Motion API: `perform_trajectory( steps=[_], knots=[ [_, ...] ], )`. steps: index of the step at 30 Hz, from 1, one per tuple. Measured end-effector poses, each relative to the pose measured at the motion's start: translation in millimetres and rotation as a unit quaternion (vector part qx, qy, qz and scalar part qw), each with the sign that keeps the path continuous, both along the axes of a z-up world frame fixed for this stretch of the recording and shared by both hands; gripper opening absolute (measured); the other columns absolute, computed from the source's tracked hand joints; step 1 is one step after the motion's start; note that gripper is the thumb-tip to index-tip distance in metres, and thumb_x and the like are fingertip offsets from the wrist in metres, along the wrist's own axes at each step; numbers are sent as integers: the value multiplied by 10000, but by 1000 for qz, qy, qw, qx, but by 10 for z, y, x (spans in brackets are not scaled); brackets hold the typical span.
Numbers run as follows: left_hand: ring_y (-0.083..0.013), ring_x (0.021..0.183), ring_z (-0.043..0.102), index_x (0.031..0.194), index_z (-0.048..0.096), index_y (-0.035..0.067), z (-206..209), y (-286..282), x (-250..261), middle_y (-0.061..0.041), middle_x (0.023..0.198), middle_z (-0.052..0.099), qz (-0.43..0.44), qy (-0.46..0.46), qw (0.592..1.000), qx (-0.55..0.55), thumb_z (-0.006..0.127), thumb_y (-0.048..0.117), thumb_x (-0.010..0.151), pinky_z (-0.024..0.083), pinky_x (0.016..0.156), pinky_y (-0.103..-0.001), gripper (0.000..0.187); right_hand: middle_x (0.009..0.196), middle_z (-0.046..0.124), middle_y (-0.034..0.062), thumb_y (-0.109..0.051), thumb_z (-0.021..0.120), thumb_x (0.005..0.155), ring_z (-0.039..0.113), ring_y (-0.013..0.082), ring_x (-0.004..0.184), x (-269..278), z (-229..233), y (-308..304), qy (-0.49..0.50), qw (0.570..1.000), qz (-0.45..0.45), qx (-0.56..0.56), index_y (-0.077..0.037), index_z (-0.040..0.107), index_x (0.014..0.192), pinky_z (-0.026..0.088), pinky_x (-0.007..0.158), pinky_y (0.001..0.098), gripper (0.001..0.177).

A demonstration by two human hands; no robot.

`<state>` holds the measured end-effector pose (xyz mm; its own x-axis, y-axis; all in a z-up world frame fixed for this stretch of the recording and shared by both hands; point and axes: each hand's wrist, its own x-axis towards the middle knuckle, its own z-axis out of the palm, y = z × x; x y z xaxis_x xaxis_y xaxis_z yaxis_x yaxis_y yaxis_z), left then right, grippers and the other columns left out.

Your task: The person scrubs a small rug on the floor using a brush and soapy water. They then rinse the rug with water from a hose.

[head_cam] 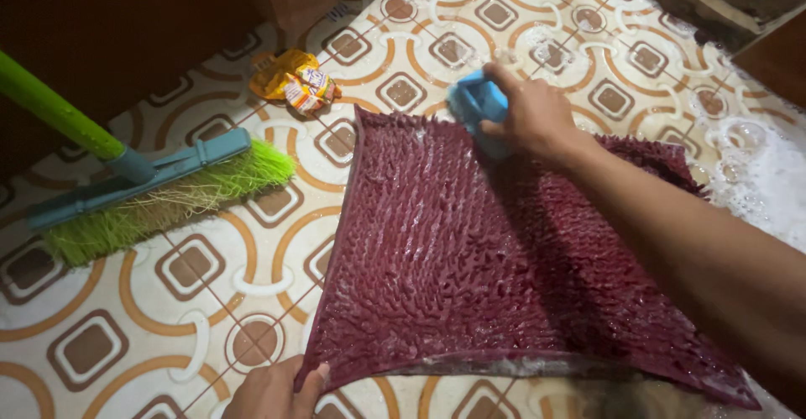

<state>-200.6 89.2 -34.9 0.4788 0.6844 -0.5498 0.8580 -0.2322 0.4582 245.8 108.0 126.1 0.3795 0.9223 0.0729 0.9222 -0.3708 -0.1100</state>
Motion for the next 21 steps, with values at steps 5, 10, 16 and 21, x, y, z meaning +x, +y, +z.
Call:
perform_trajectory(
  steps=[5, 10, 16, 21],
  knots=[
    [-319, 825, 801, 1020, 807, 184, -115, 88, -16, -151, 776, 787, 1, 11, 1000, 5, 696, 498, 836, 618, 813, -454, 380, 984, 774, 48, -218, 746, 838, 765, 216, 748, -559, 44, -363, 137, 990, 24, -27, -366, 577, 1352, 623, 622, 364, 561],
    [-325, 883, 791, 1003, 808, 191, -108, 124, 51, -158, 822, 787, -26, 85, 996, -3, 677, 540, 851, 606, 876, -470, 403, 935, 712, 182, -261, 812, 728, 708, 368, 702, -1517, -119, -1163, 156, 945, 287, -20, -265, 492, 1484, 584, 617, 478, 820],
    [-322, 888, 797, 1046, 809, 237, -261, 196, -14, -145, 828, 792, -44, 88, 995, 4, 659, 551, 843, 604, 890, -468, 402, 980, 726, 178, -280, 824, 745, 718, 387, 761, -1278, -296, -1316, 161, 968, 182, -61, -282, 516, 1428, 586, 718, 494, 749],
    [-305, 821, 818, 1015, 822, 248, -334, 131, -60, -135, 762, 796, -12, 75, 997, 23, 694, 578, 834, 630, 845, -453, 398, 1121, 765, 100, -271, 819, 780, 769, 291, 916, 64, -256, -1302, 110, 991, -63, -48, -358, 533, 1438, 618, 841, 437, 722]
  ],
)
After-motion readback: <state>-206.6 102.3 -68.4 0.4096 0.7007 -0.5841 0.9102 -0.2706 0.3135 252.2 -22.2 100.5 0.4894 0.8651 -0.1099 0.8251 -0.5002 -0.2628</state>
